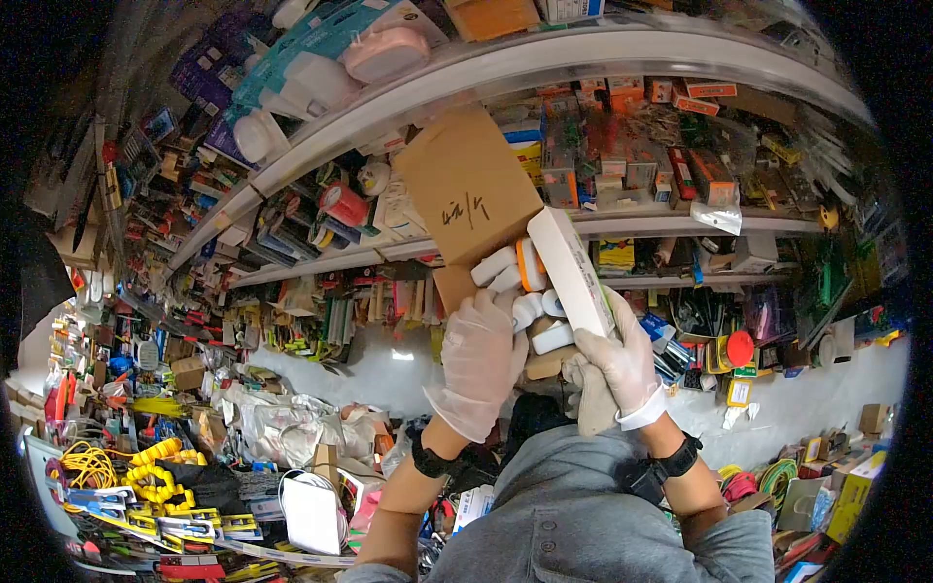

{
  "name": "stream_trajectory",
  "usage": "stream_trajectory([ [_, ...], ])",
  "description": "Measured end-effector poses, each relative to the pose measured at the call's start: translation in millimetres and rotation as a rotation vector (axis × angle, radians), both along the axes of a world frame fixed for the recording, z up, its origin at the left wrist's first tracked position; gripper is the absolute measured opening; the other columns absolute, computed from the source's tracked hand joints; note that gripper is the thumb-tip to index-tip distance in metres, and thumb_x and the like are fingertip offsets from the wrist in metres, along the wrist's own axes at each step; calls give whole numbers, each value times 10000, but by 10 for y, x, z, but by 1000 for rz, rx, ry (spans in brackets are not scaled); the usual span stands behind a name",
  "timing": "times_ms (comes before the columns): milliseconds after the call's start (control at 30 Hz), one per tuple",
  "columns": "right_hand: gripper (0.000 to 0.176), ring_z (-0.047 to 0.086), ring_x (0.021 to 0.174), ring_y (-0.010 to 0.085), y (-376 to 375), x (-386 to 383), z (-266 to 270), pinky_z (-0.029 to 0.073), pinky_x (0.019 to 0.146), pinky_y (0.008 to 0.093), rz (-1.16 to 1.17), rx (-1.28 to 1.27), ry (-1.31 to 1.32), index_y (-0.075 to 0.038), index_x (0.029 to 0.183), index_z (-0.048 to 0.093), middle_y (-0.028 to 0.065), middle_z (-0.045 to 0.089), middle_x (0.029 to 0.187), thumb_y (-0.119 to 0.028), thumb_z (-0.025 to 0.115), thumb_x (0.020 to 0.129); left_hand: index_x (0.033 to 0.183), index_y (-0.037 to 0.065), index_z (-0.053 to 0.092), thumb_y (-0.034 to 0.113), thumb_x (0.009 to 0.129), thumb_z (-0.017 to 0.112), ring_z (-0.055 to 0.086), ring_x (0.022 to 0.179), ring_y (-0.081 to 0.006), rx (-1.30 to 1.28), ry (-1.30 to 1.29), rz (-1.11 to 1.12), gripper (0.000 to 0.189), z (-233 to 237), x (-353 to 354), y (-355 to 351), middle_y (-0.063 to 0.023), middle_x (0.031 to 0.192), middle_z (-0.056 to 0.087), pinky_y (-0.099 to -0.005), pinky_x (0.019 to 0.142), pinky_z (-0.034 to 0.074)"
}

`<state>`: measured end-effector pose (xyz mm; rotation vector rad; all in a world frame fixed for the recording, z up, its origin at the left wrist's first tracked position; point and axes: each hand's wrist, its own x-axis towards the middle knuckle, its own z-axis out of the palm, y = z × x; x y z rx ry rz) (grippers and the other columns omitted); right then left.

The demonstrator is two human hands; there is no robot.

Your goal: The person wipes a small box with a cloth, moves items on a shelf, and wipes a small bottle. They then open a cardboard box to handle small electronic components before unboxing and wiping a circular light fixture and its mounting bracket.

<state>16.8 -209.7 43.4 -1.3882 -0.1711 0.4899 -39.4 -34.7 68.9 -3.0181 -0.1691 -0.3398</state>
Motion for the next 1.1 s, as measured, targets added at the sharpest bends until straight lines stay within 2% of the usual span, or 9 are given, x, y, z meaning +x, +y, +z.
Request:
stream_trajectory([
  [233,587,544,1095,157,-3,44,-88,415,972,270,25,28,95,53,1376,449,110,584,1234,-116,603,836,1191,48,549,138,793,706,586,910,-319,-191,-60,66,437,37,22,40,-134,1040,560,-406,822,489],
  [433,581,547,1076,151,19,61,-138,422,956,261,6,123,152,63,1371,450,105,587,1224,-132,604,845,1258,83,541,167,802,705,604,928,-283,-297,-84,-120,491,206,-73,130,-126,1017,574,-376,798,510],
  [500,583,548,1073,149,17,69,-188,424,954,261,-2,116,143,62,1371,449,104,587,1223,-131,607,844,1250,78,547,185,816,694,604,941,-292,-401,-13,-182,471,240,-120,144,-133,1041,578,-382,807,506],
  [667,594,552,1070,151,40,49,-138,424,956,270,3,124,184,60,1374,445,106,589,1220,-128,620,837,1240,82,556,204,846,664,606,944,-285,-306,154,-124,426,200,-160,172,-121,1048,576,-373,793,510],
  [733,517,568,634,65,73,39,-126,491,589,215,-11,44,66,39,1351,456,80,625,1002,-65,492,846,1238,84,558,207,857,651,610,939,-280,-314,174,-128,411,170,-163,192,-120,1046,573,-369,779,513],
  [833,522,566,621,69,57,42,-127,487,576,215,6,47,92,40,1350,457,84,624,998,-67,494,840,1223,90,558,180,875,626,627,904,-283,-266,68,-206,365,165,-165,205,-116,1024,568,-391,756,526],
  [967,524,566,621,68,58,27,-125,488,581,217,-13,58,87,42,1349,457,83,623,987,-69,493,837,1160,96,565,125,896,567,640,863,-321,-415,92,-175,266,74,-113,189,-119,1004,563,-423,741,543],
  [1033,579,569,1014,138,31,22,-38,455,898,259,27,79,199,50,1365,456,96,605,1173,-119,615,834,1139,98,567,106,899,548,641,853,-336,-414,126,-151,241,44,-104,174,-118,1001,563,-429,741,547],
  [1100,571,574,994,133,35,32,-72,464,873,253,25,84,178,48,1364,455,94,606,1164,-112,605,838,1122,99,567,92,898,529,649,844,-324,-343,132,-110,227,36,-104,164,-122,990,560,-419,710,556],
])
